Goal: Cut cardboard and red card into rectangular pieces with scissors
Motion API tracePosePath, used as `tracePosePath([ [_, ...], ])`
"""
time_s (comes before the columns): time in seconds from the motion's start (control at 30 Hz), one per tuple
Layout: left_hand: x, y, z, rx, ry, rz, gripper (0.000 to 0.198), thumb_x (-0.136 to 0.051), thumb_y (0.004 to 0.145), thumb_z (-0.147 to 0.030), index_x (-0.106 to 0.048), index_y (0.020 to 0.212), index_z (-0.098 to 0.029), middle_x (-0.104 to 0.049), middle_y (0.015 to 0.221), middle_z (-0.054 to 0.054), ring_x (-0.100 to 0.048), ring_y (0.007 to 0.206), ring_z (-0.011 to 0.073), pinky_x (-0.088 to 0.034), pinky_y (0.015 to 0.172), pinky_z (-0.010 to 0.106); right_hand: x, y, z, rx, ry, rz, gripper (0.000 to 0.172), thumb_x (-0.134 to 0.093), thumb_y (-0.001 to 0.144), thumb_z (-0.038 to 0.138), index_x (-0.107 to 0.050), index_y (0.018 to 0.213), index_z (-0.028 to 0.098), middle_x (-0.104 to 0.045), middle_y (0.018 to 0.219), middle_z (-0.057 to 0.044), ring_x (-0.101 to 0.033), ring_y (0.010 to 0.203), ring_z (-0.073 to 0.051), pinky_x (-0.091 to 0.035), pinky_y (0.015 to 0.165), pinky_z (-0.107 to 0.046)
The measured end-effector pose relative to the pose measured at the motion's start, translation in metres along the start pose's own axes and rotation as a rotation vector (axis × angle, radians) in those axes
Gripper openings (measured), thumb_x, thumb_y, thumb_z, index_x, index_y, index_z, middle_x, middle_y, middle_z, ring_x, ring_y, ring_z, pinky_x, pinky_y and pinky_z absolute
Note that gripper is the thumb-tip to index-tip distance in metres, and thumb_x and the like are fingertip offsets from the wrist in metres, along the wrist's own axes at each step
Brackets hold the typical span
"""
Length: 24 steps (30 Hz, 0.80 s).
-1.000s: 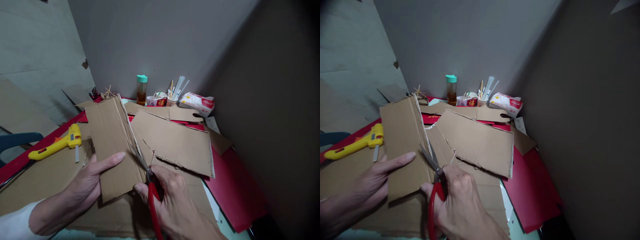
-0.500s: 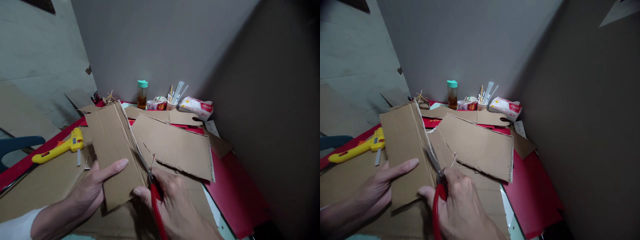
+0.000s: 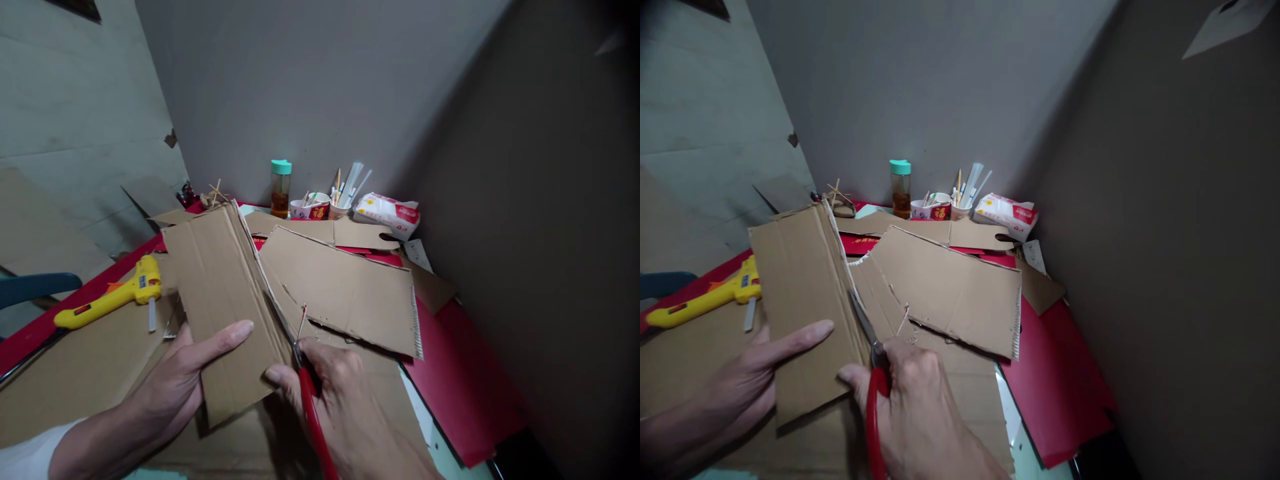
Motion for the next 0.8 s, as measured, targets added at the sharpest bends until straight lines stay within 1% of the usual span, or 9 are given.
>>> tracePosePath([
  [0.1,-0.003,-0.002,0.000,0.006,0.012,0.005,0.090,-0.083,0.066,-0.011,-0.045,0.146,-0.029,-0.080,0.104,0.006,-0.072,0.106,0.0349,-0.067,0.078,0.043,0.004,0.002,0.003,-0.021,-0.017,-0.002,0.035,-0.065,0.087,0.042,-0.044,0.067,0.022,-0.036,0.055,0.008,-0.030,0.050,-0.009,-0.022,0.047,-0.023],
  [0.27,-0.005,-0.007,-0.002,0.040,0.003,-0.035,0.091,-0.083,0.063,-0.006,-0.048,0.144,-0.029,-0.081,0.099,0.004,-0.074,0.101,0.0334,-0.067,0.077,0.040,0.007,0.002,0.010,0.030,-0.020,-0.035,0.035,-0.062,0.088,0.035,-0.042,0.064,0.021,-0.031,0.054,0.009,-0.026,0.050,-0.009,-0.022,0.048,-0.023],
  [0.37,-0.007,-0.007,0.001,0.064,0.009,-0.011,0.084,-0.082,0.065,-0.007,-0.051,0.141,-0.028,-0.080,0.101,0.004,-0.074,0.100,0.0313,-0.065,0.085,0.041,0.005,0.001,0.009,0.032,-0.009,-0.036,0.039,-0.059,0.090,0.036,-0.038,0.060,0.022,-0.029,0.051,0.009,-0.023,0.047,-0.008,-0.020,0.045,-0.023],
  [0.47,-0.004,-0.006,0.005,0.054,0.001,-0.037,0.079,-0.082,0.066,-0.007,-0.053,0.138,-0.025,-0.080,0.104,0.004,-0.070,0.110,0.0285,-0.060,0.094,0.038,0.004,0.001,0.006,0.025,-0.005,-0.023,0.039,-0.057,0.092,0.036,-0.041,0.060,0.021,-0.036,0.051,0.008,-0.026,0.046,-0.007,-0.020,0.044,-0.023],
  [0.53,-0.001,-0.005,0.009,0.088,-0.036,-0.061,0.079,-0.082,0.065,-0.006,-0.054,0.137,-0.023,-0.080,0.105,0.005,-0.071,0.109,0.0293,-0.060,0.093,0.039,0.004,0.001,0.005,0.018,-0.016,-0.016,0.038,-0.057,0.092,0.038,-0.045,0.061,0.020,-0.039,0.052,0.007,-0.030,0.047,-0.007,-0.022,0.046,-0.024],
  [0.6,-0.003,-0.006,0.011,0.149,-0.088,-0.037,0.072,-0.082,0.065,-0.008,-0.057,0.132,-0.019,-0.080,0.103,0.008,-0.073,0.103,0.0324,-0.063,0.087,0.041,0.007,0.002,0.005,0.015,-0.028,-0.019,0.040,-0.058,0.092,0.042,-0.047,0.061,0.020,-0.040,0.052,0.006,-0.031,0.049,-0.008,-0.022,0.047,-0.024],
  [0.67,-0.007,-0.005,0.004,0.167,-0.173,0.017,0.062,-0.082,0.067,-0.015,-0.063,0.125,-0.015,-0.081,0.099,0.010,-0.074,0.100,0.0352,-0.065,0.081,0.042,0.008,0.002,0.005,0.002,-0.026,-0.010,0.041,-0.058,0.092,0.044,-0.047,0.060,0.020,-0.039,0.053,0.006,-0.031,0.051,-0.009,-0.022,0.048,-0.025],
  [0.73,-0.007,-0.002,-0.014,0.094,-0.262,0.028,0.056,-0.082,0.068,-0.019,-0.065,0.121,-0.013,-0.081,0.095,0.009,-0.073,0.101,0.0353,-0.065,0.081,0.039,0.008,0.002,0.004,-0.016,-0.008,0.023,0.042,-0.058,0.092,0.044,-0.045,0.060,0.020,-0.038,0.053,0.006,-0.031,0.052,-0.009,-0.022,0.048,-0.025],
  [0.8,-0.007,0.001,-0.031,0.019,-0.252,0.029,0.056,-0.080,0.071,-0.015,-0.063,0.124,-0.013,-0.082,0.093,0.007,-0.074,0.099,0.0333,-0.064,0.081,0.038,0.004,0.002,0.003,-0.043,0.008,0.072,0.043,-0.058,0.092,0.046,-0.044,0.060,0.020,-0.037,0.052,0.007,-0.031,0.052,-0.009,-0.020,0.047,-0.024],
])
Point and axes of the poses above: each hand's wrist, its own y-axis towards the middle knuckle, its own x-axis out of the back of the hand, z = x × y, the point moved 9 cm from there along y, towards the middle knuckle
